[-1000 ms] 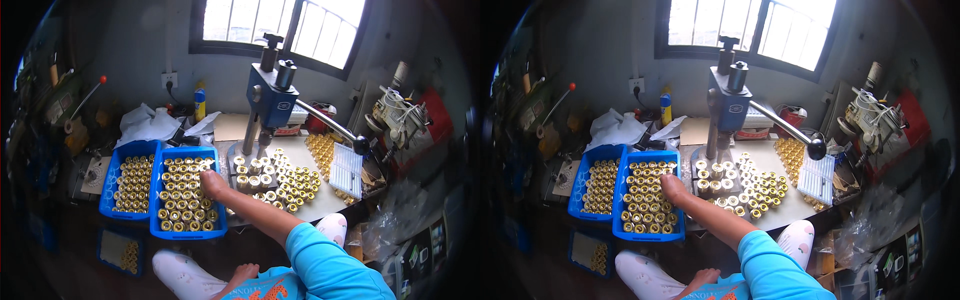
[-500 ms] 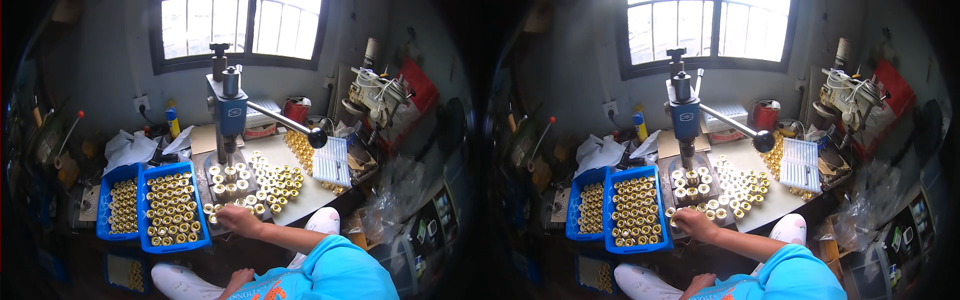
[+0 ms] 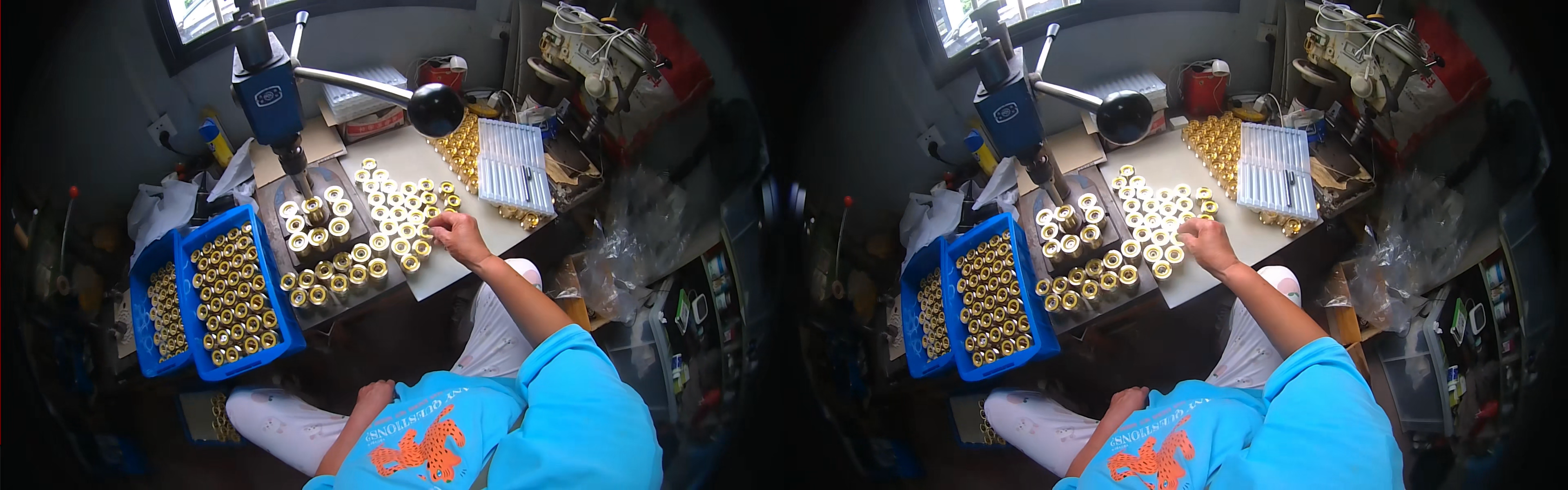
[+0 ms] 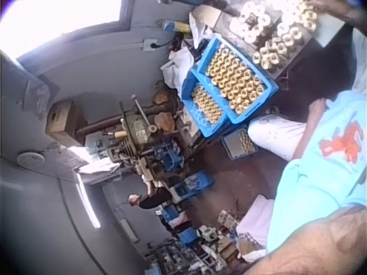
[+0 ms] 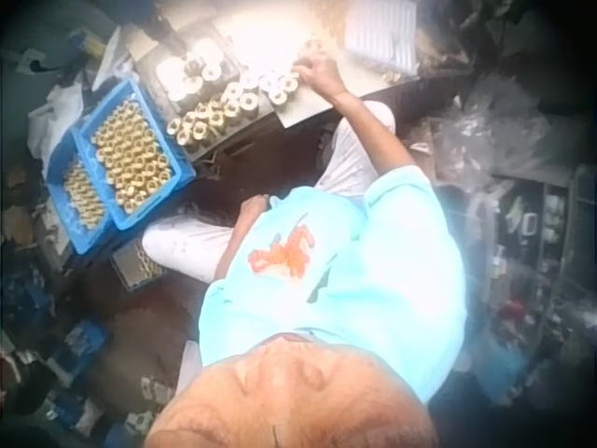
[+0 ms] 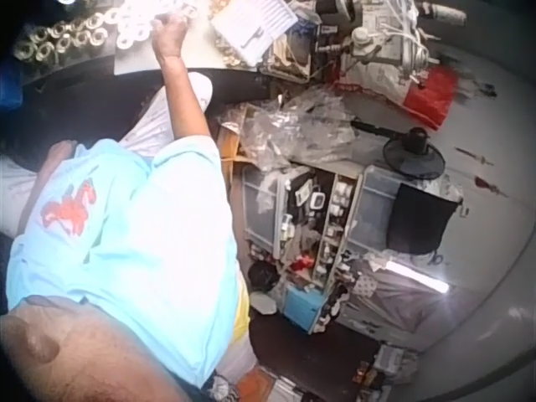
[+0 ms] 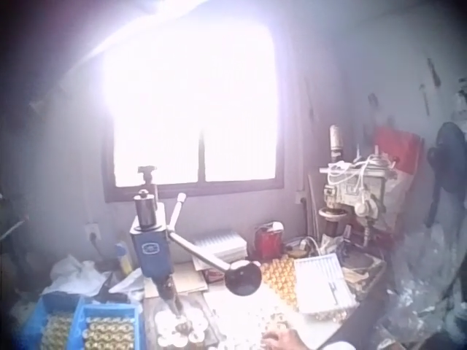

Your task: The person sorts and arranges small gold-colored metal parts by hand, taking them from a blue bin and placing them onto a workbench.

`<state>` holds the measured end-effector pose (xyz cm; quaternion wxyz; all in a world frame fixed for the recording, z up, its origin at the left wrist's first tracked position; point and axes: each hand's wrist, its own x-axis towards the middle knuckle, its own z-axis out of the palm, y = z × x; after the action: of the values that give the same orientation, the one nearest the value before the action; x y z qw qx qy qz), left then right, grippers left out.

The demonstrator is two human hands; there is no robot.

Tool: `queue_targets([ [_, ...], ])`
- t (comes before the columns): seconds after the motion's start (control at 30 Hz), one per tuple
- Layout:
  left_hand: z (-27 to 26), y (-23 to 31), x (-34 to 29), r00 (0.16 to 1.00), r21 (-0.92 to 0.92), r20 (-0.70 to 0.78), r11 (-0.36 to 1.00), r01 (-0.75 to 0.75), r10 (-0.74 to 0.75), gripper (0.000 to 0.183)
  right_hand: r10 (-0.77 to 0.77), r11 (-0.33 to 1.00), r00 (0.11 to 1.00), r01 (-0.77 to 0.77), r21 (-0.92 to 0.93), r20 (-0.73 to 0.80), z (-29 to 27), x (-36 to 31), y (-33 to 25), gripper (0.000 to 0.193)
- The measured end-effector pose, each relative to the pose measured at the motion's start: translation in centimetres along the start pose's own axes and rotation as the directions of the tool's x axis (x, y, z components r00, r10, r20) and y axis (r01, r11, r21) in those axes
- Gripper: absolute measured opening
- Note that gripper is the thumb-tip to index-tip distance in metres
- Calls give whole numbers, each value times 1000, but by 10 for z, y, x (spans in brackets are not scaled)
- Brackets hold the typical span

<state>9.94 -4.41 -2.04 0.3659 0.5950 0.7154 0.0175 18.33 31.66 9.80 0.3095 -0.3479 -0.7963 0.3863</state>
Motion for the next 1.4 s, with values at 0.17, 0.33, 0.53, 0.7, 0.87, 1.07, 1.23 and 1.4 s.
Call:
queue_targets([
  [0.17,5,1,0,1000,-24,-16,1000,11,-12,19,42,999,991,-45,21,129,27,-17,-24,13],
  [0.33,9,-2,3,997,-53,-73,998,-26,22,18,-93,996,971,88,31,220,71,-24,-41,11],
  [0.53,18,-10,12,999,4,42,1000,10,-11,22,-195,958,954,235,-163,229,94,-25,-34,9],
  [0.7,8,-6,8,996,-8,93,1000,0,1,28,-176,963,963,212,-168,207,98,-28,-34,9],
  [0.87,1,-2,2,993,-26,115,999,26,-23,29,-257,955,954,275,-108,153,67,-31,-45,10],
  [1.07,-1,-1,-2,988,-32,149,999,36,-31,30,-217,965,972,200,-171,-90,-24,-22,-22,10],
  [1.23,15,-12,4,977,6,212,1000,23,-24,30,-151,950,931,44,-308,-333,-123,-9,40,9],
  [1.4,10,-8,7,975,59,209,996,63,-74,32,-10,902,839,-227,-367,-544,-215,-1,149,16],
])
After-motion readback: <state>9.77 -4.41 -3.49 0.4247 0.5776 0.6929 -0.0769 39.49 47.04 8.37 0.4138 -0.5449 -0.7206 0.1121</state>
